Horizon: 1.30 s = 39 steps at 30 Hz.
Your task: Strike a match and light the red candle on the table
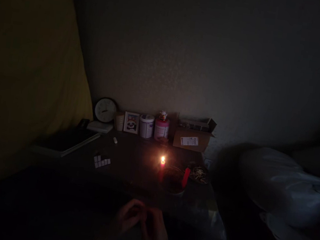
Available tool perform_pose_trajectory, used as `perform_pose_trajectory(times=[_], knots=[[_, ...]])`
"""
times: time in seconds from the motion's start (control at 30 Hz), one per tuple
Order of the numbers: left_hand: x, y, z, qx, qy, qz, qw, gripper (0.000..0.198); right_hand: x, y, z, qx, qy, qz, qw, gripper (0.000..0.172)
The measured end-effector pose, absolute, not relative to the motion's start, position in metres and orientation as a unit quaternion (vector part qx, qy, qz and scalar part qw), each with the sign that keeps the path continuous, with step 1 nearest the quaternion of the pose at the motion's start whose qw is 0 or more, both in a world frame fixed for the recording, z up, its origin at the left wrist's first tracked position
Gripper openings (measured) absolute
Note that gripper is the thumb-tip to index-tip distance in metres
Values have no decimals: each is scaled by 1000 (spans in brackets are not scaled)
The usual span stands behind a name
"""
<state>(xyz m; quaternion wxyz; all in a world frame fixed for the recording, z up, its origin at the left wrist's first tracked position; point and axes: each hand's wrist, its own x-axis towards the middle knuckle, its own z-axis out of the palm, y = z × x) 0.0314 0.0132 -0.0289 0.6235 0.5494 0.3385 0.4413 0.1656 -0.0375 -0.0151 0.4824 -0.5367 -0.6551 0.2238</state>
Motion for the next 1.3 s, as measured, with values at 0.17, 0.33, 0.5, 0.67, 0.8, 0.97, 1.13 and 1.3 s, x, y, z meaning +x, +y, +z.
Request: perform_pose_trajectory(times=[0.17, 0.33, 0.5, 0.67, 0.8, 0.97, 1.13, 1.3], knots=[[29, 9, -17, 550, 331, 446, 624, 30, 165, -39, -12, -536, -656, 225, 482, 19], [26, 7, -10, 557, 333, 434, 625, 30, 165, -41, -10, -542, -656, 228, 474, 16], [27, 8, -10, 556, 329, 429, 631, 28, 165, -40, -12, -541, -653, 239, 473, 16], [26, 8, -9, 549, 311, 431, 645, 27, 167, -40, -10, -531, -653, 249, 479, 18], [26, 12, -16, 500, 295, 473, 663, 30, 168, -41, -6, -523, -643, 258, 497, 18], [26, 13, -17, 363, 267, 484, 751, 30, 168, -43, 1, -503, -631, 270, 525, 21], [26, 6, -8, 333, 224, 428, 810, 25, 160, -49, 13, -499, -628, 280, 528, 20], [25, 1, -1, 335, 234, 427, 807, 15, 155, -53, 20, -499, -630, 291, 519, 20]])
